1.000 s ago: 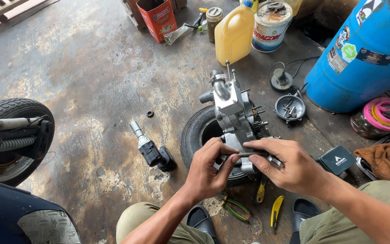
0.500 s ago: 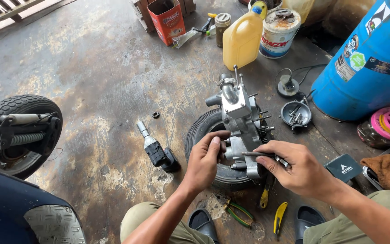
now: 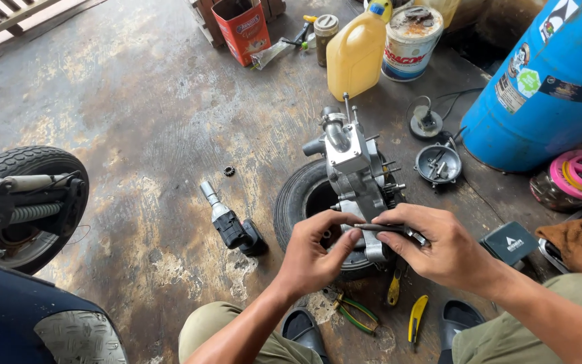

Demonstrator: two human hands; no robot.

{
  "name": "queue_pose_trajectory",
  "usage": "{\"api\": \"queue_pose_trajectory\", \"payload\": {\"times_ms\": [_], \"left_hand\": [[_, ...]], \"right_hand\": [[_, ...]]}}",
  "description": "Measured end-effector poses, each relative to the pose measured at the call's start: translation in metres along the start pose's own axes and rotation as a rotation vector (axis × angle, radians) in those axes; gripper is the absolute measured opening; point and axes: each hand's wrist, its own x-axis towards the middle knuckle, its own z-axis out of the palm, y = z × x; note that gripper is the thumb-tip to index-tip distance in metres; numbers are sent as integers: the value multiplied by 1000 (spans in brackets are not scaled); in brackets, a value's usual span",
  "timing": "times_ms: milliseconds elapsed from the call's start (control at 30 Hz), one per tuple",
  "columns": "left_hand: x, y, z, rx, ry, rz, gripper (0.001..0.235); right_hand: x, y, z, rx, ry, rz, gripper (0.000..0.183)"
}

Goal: The person sits on the workshop floor and files a small metal bolt-like part with a flat file, repeatedly stroking it and checking it by hand. They then fit the filed part onto the engine case mounted on a tire and continue filing and fitting it in place.

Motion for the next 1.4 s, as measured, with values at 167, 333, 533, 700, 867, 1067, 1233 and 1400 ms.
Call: {"api": "queue_pose_trajectory", "payload": {"times_ms": [167, 333, 533, 700, 867, 1067, 1233, 1400], "left_hand": [[2, -3, -4, -52, 40, 6, 16], [2, -2, -3, -96, 70, -53, 16], [2, -8, 1, -96, 54, -142, 17], [0, -9, 2, -2, -60, -153, 21], [1, 9, 5, 148, -127, -86, 28], [-2, 11, 7, 235, -248, 155, 42], [-5, 2, 9, 276, -209, 157, 20], [-3, 4, 8, 383, -211, 244, 22]], "right_hand": [[-4, -4, -2, 47, -24, 12, 22], [-3, -5, -3, 46, 19, -24, 20], [-2, -11, -4, 20, 100, -48, 19], [-2, -9, -3, 109, 64, -153, 18], [-4, -17, -1, 15, 40, -185, 23], [-4, -20, -1, -58, 0, -199, 26], [-4, -17, 0, -36, -1, -160, 23], [-1, -14, -4, 122, -114, 29, 15]]}}
